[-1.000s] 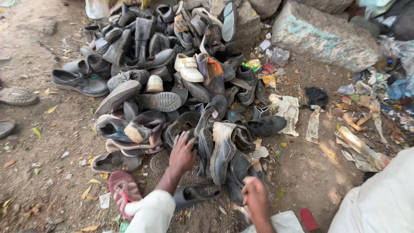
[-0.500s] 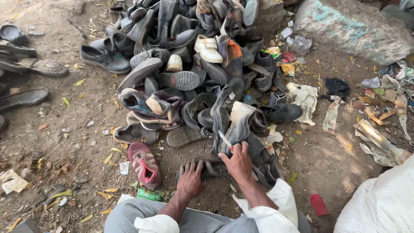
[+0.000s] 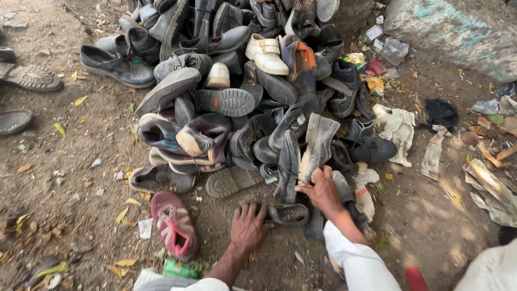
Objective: The person selects a black shoe from a large pile of footwear and uses a small metal tool to trim and scrape the edges of the sole by hand while sitting on the ground.
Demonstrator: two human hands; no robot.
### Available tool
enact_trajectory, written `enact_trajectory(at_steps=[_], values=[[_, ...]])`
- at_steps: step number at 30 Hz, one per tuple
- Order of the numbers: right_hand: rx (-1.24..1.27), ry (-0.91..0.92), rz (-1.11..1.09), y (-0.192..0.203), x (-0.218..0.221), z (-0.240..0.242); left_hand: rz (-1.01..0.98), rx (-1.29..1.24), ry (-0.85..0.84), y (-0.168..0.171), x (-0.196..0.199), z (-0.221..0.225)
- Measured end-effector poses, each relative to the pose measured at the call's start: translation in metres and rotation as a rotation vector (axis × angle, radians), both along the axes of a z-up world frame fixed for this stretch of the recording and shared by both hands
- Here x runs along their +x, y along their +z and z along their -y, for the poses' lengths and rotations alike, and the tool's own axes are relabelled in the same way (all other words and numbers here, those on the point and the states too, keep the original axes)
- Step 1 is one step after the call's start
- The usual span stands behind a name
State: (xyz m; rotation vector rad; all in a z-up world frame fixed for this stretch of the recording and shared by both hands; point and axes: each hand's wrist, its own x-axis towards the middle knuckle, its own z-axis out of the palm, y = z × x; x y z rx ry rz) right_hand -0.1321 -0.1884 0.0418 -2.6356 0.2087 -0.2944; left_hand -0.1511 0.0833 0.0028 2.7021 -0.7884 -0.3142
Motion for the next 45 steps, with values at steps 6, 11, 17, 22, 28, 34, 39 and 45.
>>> enact_trajectory(at_steps=[6, 11, 17, 22, 28, 34, 39, 45], values=[[0.029, -0.025, -0.157, -0.009, 0.035, 0.029, -0.041, 0.008, -0.012, -0.001, 0.030, 0.022], [0.141, -0.069, -0.152, -0.010, 0.036, 0.030, -0.079, 0.010, 0.019, 0.013, 0.021, 0.025], [0.158, 0.005, 0.106, 0.023, -0.005, 0.010, -0.002, 0.295, -0.112, 0.023, 0.004, -0.004], [0.322, -0.030, 0.382, 0.056, -0.064, -0.016, 0.088, 0.053, -0.035, 0.030, -0.005, -0.037], [0.365, -0.254, -0.032, 0.082, -0.135, -0.040, 0.142, 0.068, -0.005, 0.051, -0.033, -0.052], [0.687, -0.336, -0.088, 0.086, -0.127, -0.042, 0.038, 0.057, 0.265, 0.038, -0.060, -0.048], [0.701, -0.264, -0.034, 0.087, -0.114, -0.055, -0.217, -0.068, 0.570, 0.025, -0.071, -0.012], [0.696, -0.292, -0.050, 0.093, -0.107, -0.050, -0.296, 0.007, 0.140, 0.023, -0.080, 0.007]])
